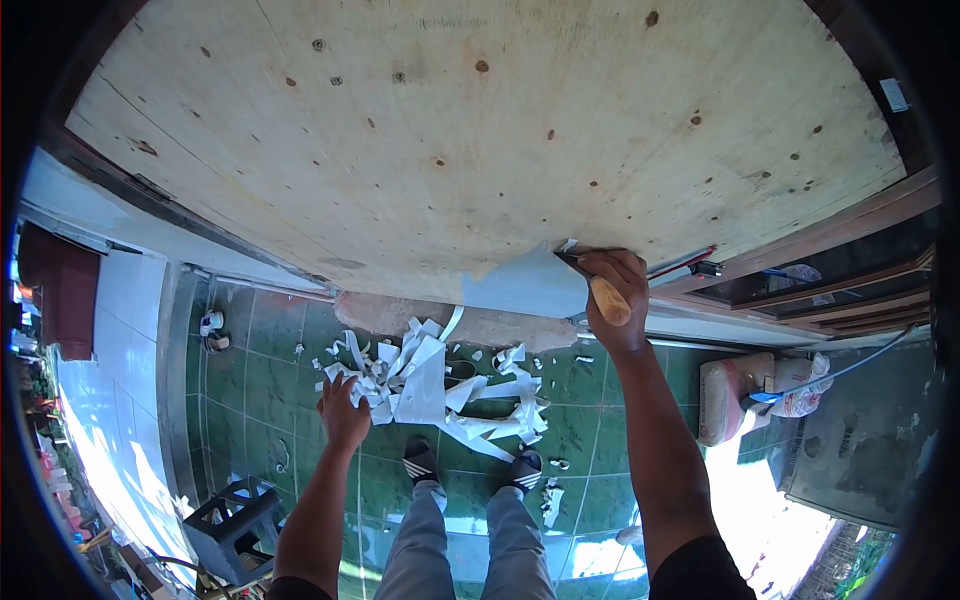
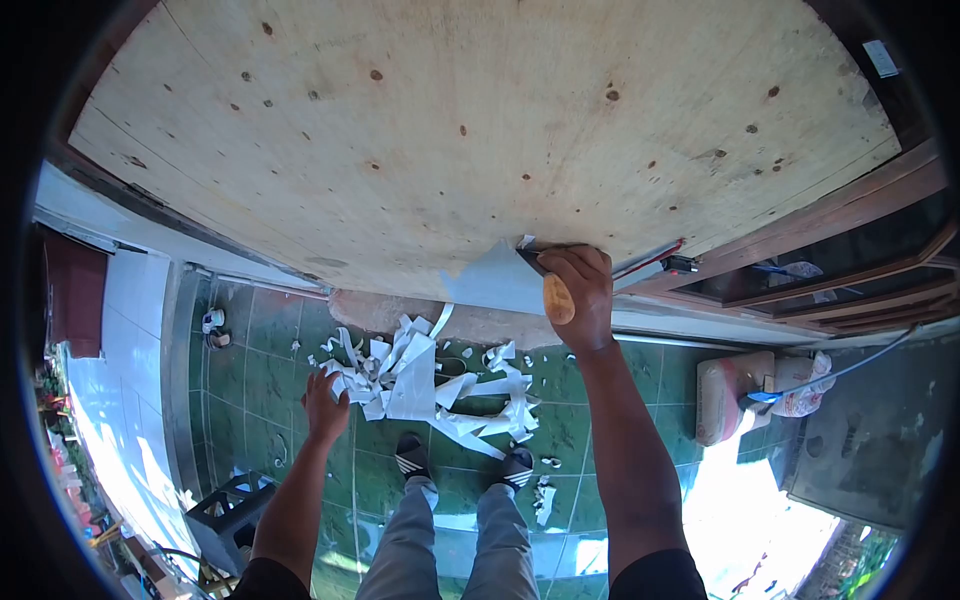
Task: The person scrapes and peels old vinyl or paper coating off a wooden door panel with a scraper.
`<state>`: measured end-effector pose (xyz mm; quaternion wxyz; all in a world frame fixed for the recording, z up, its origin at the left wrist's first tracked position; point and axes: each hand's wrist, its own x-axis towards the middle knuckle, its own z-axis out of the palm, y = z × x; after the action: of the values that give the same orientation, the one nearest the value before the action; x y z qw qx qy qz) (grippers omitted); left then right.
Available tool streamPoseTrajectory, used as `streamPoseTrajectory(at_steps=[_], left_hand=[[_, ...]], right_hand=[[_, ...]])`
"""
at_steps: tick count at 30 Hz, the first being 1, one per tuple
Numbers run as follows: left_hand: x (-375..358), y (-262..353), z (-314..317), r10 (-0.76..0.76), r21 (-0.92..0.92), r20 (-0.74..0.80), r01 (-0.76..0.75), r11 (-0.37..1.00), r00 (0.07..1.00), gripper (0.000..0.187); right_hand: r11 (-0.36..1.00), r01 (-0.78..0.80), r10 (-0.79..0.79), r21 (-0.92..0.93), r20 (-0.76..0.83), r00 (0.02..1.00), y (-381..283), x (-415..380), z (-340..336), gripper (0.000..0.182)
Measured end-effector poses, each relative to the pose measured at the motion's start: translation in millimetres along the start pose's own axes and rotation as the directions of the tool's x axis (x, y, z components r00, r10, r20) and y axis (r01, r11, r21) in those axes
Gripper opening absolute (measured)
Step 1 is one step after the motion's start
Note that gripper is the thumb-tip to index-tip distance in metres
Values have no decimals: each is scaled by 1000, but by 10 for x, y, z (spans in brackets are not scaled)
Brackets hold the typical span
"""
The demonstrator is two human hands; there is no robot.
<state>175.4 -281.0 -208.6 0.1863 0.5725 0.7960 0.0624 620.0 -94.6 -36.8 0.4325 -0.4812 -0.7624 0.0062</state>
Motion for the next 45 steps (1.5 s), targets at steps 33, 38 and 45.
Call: streamPoseTrajectory(at_steps=[33,38,45], left_hand=[[446,3720,-359,140,-987,-19,-40,154,990,22],[-59,3274,228,114,-907,85,29,419,990,26],[215,3548,-73,113,-894,-82,-123,431,990,46]], right_hand=[[521,-848,832,-96,276,481,-1419,-3718,-460,14],[471,-879,856,-73,278,435,-1558,-3836,-496,14],[486,-865,851,-123,294,436,-1679,-3969,-489,20]])
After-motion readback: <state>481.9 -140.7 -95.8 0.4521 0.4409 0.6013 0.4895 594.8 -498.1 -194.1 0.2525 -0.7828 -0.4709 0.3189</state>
